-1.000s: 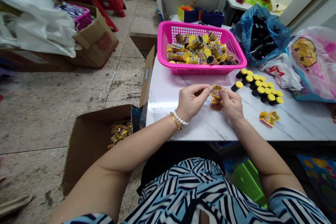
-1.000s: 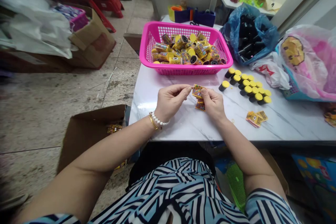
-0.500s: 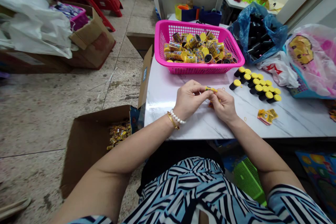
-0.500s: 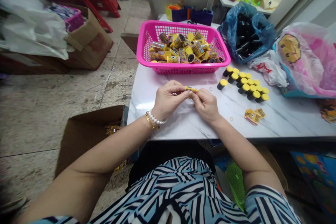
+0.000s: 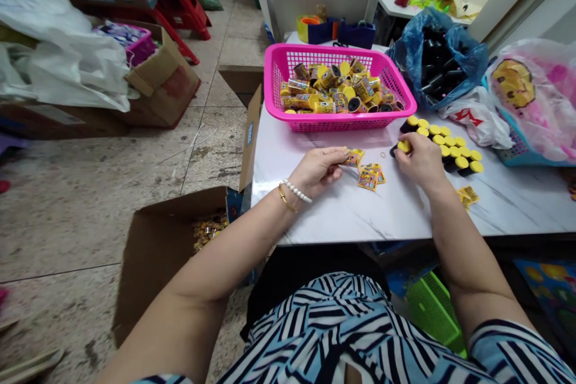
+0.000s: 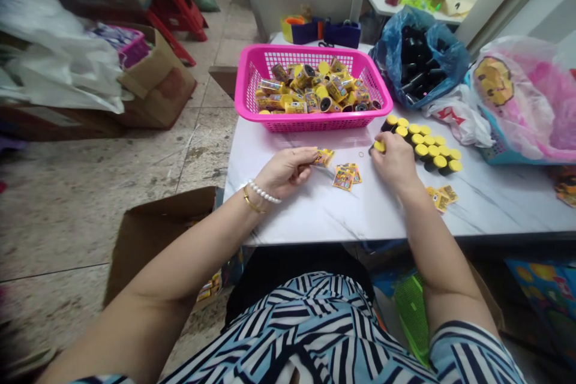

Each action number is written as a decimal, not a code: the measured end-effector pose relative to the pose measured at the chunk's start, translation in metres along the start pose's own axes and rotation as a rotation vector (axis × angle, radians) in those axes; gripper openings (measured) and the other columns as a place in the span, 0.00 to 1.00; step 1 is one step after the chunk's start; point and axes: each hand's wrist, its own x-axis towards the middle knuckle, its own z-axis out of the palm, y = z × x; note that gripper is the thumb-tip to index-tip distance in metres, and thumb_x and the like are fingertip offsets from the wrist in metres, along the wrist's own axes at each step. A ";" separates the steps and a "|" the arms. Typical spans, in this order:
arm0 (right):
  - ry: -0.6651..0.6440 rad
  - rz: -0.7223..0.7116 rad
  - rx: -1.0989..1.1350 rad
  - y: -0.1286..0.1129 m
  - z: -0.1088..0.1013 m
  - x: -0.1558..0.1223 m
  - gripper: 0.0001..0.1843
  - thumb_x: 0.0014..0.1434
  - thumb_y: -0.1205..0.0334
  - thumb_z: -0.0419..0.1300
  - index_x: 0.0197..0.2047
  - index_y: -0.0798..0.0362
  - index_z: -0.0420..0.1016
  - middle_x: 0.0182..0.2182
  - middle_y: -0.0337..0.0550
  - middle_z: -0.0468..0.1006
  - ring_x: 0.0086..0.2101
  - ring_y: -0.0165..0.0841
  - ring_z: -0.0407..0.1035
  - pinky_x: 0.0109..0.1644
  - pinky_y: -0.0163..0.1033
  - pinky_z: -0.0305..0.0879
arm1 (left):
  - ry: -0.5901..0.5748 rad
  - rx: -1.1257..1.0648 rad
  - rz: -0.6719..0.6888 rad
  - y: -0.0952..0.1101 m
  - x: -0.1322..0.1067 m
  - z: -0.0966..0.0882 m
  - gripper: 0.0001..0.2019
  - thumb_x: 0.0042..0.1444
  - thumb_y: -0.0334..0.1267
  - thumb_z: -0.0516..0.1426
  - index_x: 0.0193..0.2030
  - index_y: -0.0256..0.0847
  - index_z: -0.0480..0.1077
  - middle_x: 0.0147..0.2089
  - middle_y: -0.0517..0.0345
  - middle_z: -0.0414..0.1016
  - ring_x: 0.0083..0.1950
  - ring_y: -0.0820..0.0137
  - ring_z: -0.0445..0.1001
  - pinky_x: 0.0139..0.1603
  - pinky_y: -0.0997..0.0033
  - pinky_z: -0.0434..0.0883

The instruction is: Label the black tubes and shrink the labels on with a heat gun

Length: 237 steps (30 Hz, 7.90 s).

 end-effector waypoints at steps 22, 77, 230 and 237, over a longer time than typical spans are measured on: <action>-0.130 0.105 0.872 -0.084 0.024 -0.032 0.17 0.54 0.54 0.75 0.42 0.47 0.74 0.45 0.43 0.86 0.43 0.38 0.82 0.48 0.44 0.81 | -0.101 -0.291 -0.125 0.013 0.003 -0.003 0.08 0.68 0.28 0.62 0.36 0.31 0.77 0.33 0.53 0.79 0.17 0.86 0.62 0.11 0.89 0.50; -0.253 0.257 1.083 -0.082 0.041 -0.010 0.24 0.48 0.46 0.78 0.36 0.50 0.73 0.30 0.34 0.79 0.32 0.30 0.78 0.45 0.43 0.84 | -0.004 -0.303 -0.132 0.020 0.005 0.002 0.05 0.68 0.22 0.58 0.41 0.30 0.73 0.31 0.59 0.73 0.16 0.86 0.60 0.12 0.89 0.48; 0.029 -0.218 0.466 -0.084 -0.017 0.135 0.27 0.60 0.34 0.69 0.44 0.51 0.78 0.35 0.41 0.83 0.32 0.33 0.80 0.38 0.41 0.81 | -0.037 1.061 0.689 -0.005 0.034 0.002 0.04 0.61 0.36 0.67 0.36 0.40 0.82 0.34 0.56 0.83 0.34 0.69 0.76 0.37 0.73 0.66; 0.096 -0.354 -0.044 -0.044 -0.025 0.163 0.26 0.68 0.40 0.62 0.56 0.51 0.80 0.50 0.48 0.85 0.51 0.43 0.80 0.58 0.52 0.75 | -0.139 1.398 0.752 -0.030 0.041 0.006 0.08 0.61 0.39 0.68 0.46 0.44 0.87 0.41 0.52 0.81 0.44 0.63 0.78 0.44 0.66 0.68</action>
